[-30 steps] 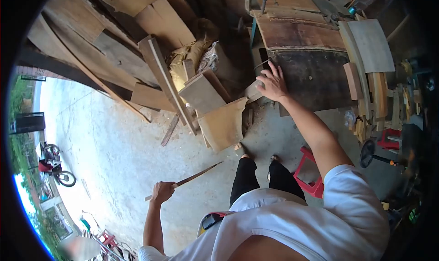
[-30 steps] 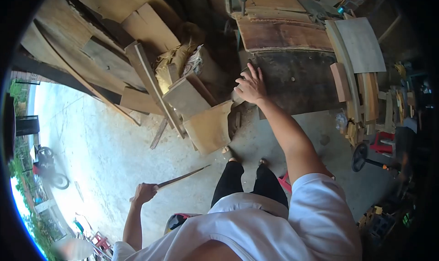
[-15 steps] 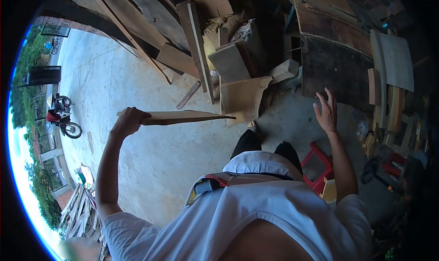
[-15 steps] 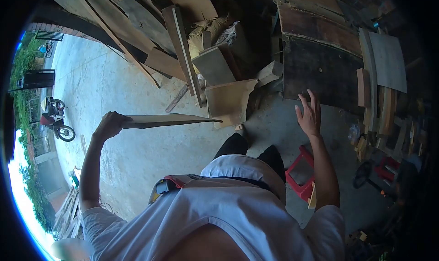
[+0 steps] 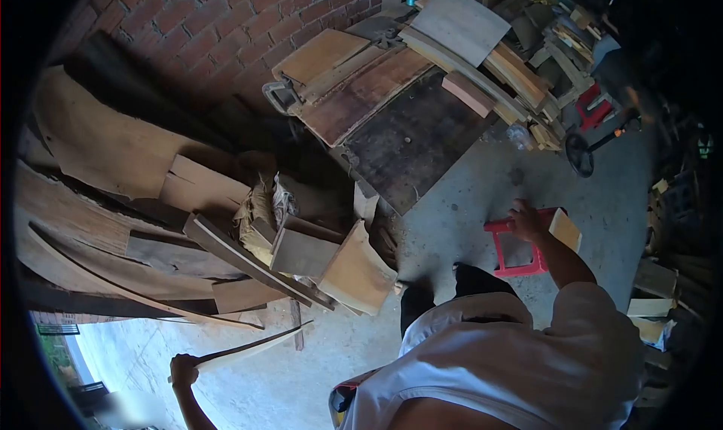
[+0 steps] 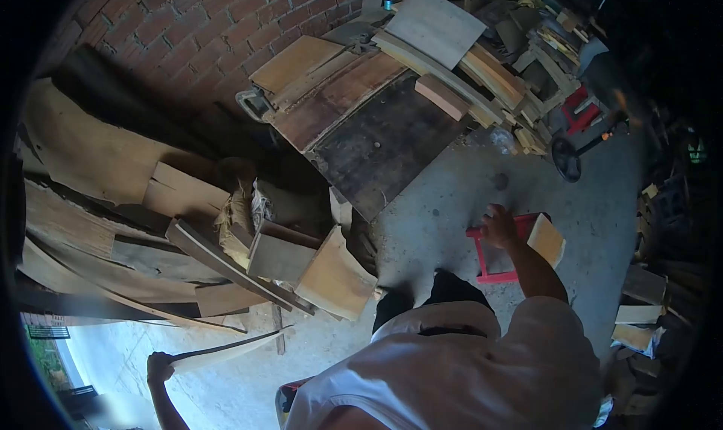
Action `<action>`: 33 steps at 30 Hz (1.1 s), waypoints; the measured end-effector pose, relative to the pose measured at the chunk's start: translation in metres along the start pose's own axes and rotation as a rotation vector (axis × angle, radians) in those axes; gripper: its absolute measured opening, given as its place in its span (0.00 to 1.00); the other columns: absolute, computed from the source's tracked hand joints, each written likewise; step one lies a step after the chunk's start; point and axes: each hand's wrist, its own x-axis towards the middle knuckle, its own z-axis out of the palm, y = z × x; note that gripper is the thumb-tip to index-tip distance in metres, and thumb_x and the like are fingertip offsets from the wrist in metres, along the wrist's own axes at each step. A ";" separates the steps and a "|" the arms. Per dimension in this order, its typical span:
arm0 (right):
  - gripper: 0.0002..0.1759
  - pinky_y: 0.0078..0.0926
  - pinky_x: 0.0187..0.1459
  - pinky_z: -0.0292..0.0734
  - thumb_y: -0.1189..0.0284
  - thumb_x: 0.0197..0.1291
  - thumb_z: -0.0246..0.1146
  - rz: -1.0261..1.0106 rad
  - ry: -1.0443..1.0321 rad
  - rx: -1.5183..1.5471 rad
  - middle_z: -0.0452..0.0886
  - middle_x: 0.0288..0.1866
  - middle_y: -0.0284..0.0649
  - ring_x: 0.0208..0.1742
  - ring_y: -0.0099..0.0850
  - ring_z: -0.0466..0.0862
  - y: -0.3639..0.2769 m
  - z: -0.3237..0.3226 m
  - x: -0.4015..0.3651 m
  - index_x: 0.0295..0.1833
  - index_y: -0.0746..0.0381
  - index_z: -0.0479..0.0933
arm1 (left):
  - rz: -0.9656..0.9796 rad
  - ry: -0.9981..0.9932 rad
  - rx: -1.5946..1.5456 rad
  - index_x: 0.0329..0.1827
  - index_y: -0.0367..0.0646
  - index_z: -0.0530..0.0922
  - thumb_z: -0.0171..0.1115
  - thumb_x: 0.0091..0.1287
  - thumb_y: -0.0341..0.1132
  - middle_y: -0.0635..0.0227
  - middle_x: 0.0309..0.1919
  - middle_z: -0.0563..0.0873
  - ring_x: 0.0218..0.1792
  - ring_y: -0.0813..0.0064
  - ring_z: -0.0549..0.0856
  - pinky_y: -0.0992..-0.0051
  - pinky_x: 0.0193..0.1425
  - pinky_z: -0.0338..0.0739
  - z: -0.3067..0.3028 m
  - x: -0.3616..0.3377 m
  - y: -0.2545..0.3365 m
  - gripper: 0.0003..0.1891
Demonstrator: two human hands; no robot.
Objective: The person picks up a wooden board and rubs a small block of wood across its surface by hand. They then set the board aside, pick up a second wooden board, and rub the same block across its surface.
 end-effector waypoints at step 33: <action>0.13 0.39 0.51 0.77 0.68 0.54 0.66 -0.336 0.069 0.261 0.76 0.52 0.40 0.52 0.40 0.78 -0.114 -0.044 -0.019 0.45 0.59 0.81 | 0.390 -0.127 -0.771 0.69 0.50 0.71 0.65 0.63 0.42 0.48 0.53 0.83 0.56 0.47 0.81 0.56 0.63 0.74 0.180 0.179 0.324 0.29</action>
